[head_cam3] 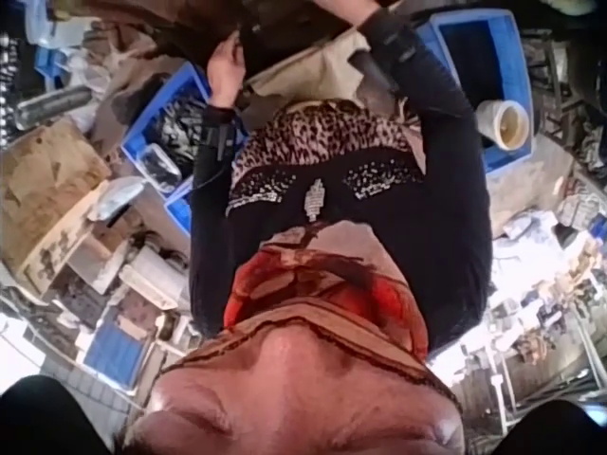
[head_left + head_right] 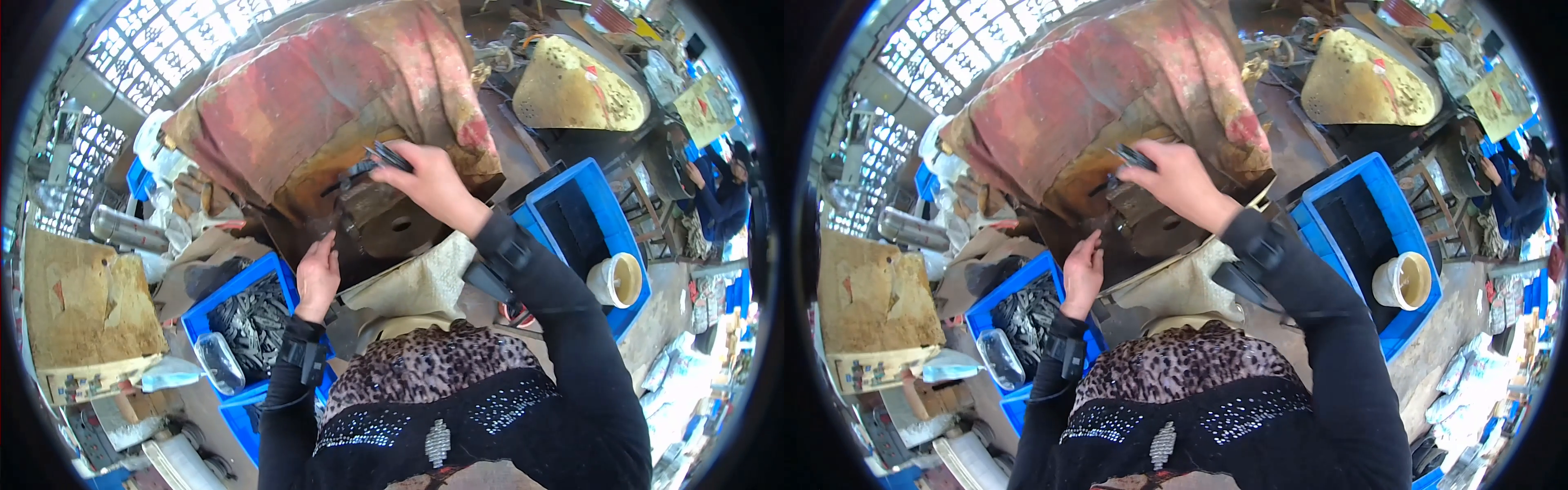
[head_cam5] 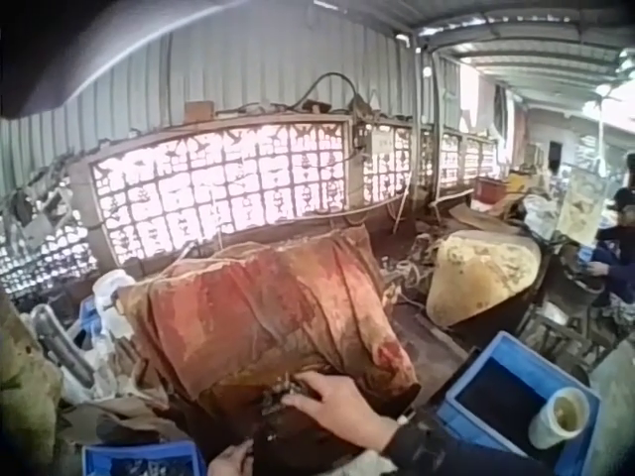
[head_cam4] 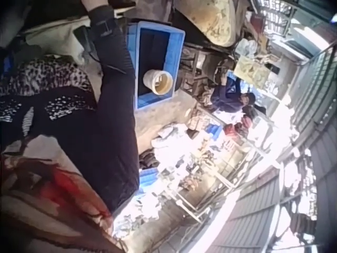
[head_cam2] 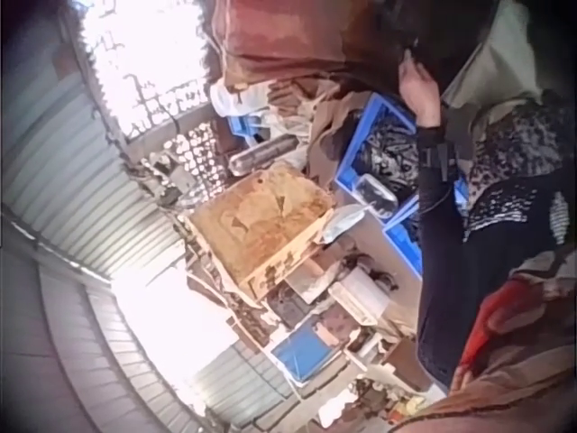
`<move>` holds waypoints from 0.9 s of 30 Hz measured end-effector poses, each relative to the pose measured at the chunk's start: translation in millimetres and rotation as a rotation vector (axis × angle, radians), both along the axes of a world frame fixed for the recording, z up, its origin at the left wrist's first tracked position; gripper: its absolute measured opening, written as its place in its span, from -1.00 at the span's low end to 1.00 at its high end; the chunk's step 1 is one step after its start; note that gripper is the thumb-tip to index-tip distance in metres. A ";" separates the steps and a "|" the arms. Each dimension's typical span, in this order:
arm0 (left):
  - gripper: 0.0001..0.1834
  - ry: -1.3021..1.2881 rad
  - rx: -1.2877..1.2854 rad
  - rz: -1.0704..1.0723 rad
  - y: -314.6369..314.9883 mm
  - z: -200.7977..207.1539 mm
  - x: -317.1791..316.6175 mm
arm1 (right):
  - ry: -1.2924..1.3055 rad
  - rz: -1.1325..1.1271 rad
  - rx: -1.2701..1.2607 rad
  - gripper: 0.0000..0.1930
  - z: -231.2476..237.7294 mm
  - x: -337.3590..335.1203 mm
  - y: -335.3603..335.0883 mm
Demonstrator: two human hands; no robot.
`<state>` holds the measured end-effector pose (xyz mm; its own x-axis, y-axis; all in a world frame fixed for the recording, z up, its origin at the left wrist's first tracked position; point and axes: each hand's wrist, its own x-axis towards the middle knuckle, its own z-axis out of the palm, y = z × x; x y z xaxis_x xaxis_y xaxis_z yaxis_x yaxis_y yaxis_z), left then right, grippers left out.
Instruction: The person picks up metal pieces from a blue bin, sharpens them against a rotating grinding wheel, and dips them into a bucket of liquid before placing them into a separate blue bin.
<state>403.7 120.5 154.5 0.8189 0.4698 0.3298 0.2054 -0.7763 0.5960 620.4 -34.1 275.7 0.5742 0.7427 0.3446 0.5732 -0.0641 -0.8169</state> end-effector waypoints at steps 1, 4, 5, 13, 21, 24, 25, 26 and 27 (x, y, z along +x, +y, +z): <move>-0.63 -0.018 0.001 -0.021 -5.0 -2.1 -0.4 | -0.057 -0.007 0.011 -0.68 6.9 6.5 19.5; -0.71 -0.012 0.004 -0.011 -2.7 -4.1 -4.3 | -0.159 -0.017 0.060 -0.65 3.7 33.3 70.0; -0.73 -0.020 0.006 0.001 -1.4 -6.5 -7.7 | -0.106 -0.019 0.077 -0.64 -0.9 38.3 86.4; -0.69 0.095 -0.156 -0.087 -5.1 -8.7 -7.0 | -0.072 -0.151 -0.098 -0.66 2.0 56.2 132.6; -0.72 0.107 -0.230 -0.127 -8.2 -6.5 -3.6 | -0.026 -0.146 -0.112 -0.66 3.1 63.5 143.7; -0.72 0.124 -0.259 -0.147 -8.1 -9.0 -1.9 | 0.032 -0.186 -0.113 -0.64 1.2 63.5 137.7; -0.73 0.081 -0.317 -0.132 -5.9 -12.3 -3.4 | 0.033 -0.185 -0.117 -0.64 -0.7 59.6 136.2; -0.73 0.038 -0.375 -0.119 -2.9 -17.0 -4.6 | 0.069 -0.208 -0.101 -0.61 -2.8 53.8 132.4; -0.73 -0.003 -0.434 -0.108 0.7 -22.7 -5.6 | 0.105 -0.233 -0.087 -0.58 -5.9 47.1 127.5</move>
